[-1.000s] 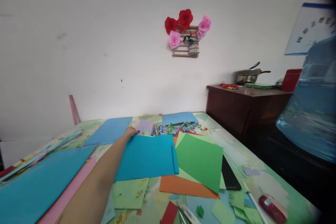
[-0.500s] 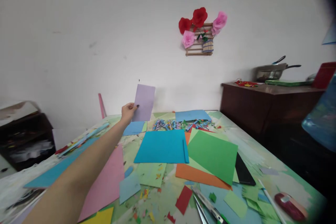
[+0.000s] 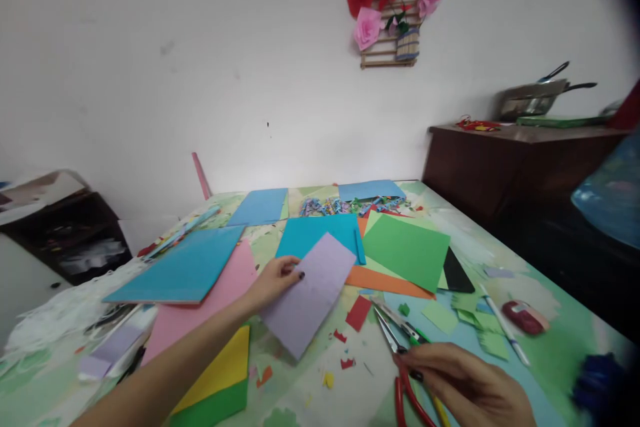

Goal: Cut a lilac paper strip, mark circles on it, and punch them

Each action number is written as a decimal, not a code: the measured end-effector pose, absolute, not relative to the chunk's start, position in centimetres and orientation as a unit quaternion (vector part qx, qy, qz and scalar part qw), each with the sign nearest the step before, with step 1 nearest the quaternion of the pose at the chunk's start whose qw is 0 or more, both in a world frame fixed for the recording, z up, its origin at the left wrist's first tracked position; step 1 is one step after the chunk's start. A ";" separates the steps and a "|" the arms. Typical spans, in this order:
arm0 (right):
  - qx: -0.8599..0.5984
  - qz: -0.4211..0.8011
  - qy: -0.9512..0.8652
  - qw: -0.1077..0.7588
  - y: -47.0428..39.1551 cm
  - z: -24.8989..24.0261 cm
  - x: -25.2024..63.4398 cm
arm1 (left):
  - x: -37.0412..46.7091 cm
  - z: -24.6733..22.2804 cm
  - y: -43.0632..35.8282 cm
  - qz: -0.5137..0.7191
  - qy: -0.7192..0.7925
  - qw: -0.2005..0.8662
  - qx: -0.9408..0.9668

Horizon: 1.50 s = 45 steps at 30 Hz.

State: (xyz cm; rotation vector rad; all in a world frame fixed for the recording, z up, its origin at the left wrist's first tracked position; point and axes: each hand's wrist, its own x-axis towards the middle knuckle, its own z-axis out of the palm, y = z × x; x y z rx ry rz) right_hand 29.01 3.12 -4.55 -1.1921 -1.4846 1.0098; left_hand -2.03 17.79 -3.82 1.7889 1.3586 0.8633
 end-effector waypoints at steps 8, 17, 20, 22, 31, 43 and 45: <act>-0.421 0.638 -0.403 0.503 1.0 -5.4 23.1 | 2.3 -3.1 5.4 0.279 0.304 0.027 0.911; -0.304 0.748 -0.323 0.494 -2.4 -5.3 19.5 | 4.2 -3.6 -0.2 0.414 0.245 0.019 0.877; -0.287 0.779 -0.314 0.461 -3.1 -5.7 19.4 | 3.6 -4.4 -0.7 0.426 0.240 0.066 0.870; -0.294 0.788 -0.305 0.447 -3.3 -6.2 19.5 | 3.2 -4.6 -1.1 0.420 0.238 0.076 0.873; -0.385 0.749 -0.389 0.374 -1.9 -5.5 21.2 | 3.9 -5.7 -2.6 0.429 0.308 0.179 0.830; -0.441 0.722 -0.487 0.217 0.8 -5.6 23.4 | 7.1 -5.7 -3.9 0.413 0.418 0.198 0.785; -0.418 0.752 -0.467 0.204 1.1 -5.7 23.0 | 6.6 -5.7 -4.2 0.408 0.434 0.197 0.779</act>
